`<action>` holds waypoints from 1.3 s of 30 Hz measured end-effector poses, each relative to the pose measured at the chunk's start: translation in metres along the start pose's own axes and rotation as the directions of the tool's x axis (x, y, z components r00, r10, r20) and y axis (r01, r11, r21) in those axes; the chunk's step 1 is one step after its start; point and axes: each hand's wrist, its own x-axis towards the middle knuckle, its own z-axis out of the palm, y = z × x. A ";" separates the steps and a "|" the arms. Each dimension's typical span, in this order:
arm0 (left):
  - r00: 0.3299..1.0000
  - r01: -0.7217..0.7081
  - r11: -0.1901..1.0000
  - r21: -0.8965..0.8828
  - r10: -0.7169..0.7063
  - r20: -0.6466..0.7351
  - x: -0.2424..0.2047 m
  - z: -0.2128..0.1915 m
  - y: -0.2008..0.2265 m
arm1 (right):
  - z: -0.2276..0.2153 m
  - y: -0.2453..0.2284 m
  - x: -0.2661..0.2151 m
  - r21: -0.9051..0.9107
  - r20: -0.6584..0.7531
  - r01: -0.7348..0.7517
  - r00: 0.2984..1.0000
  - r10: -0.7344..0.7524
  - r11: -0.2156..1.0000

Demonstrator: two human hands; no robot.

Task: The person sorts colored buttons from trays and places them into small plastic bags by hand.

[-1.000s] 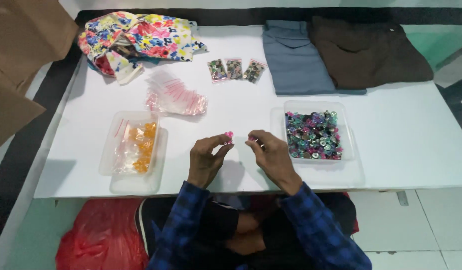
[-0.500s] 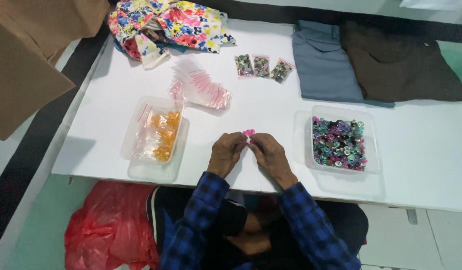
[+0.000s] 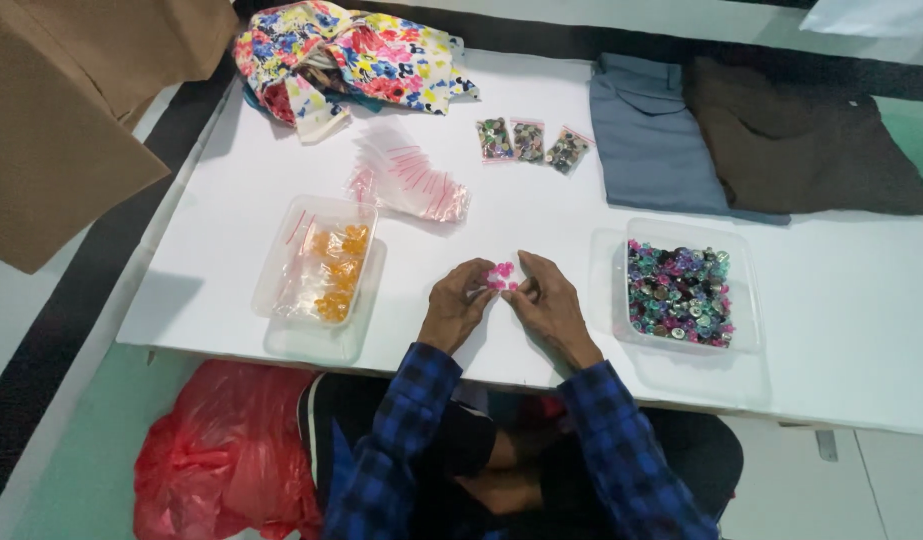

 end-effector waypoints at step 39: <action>0.949 0.173 0.616 0.768 0.106 -0.298 0.067 -0.024 -0.023 | 0.125 -0.048 0.245 -0.433 0.317 0.289 0.936 -0.155 0.854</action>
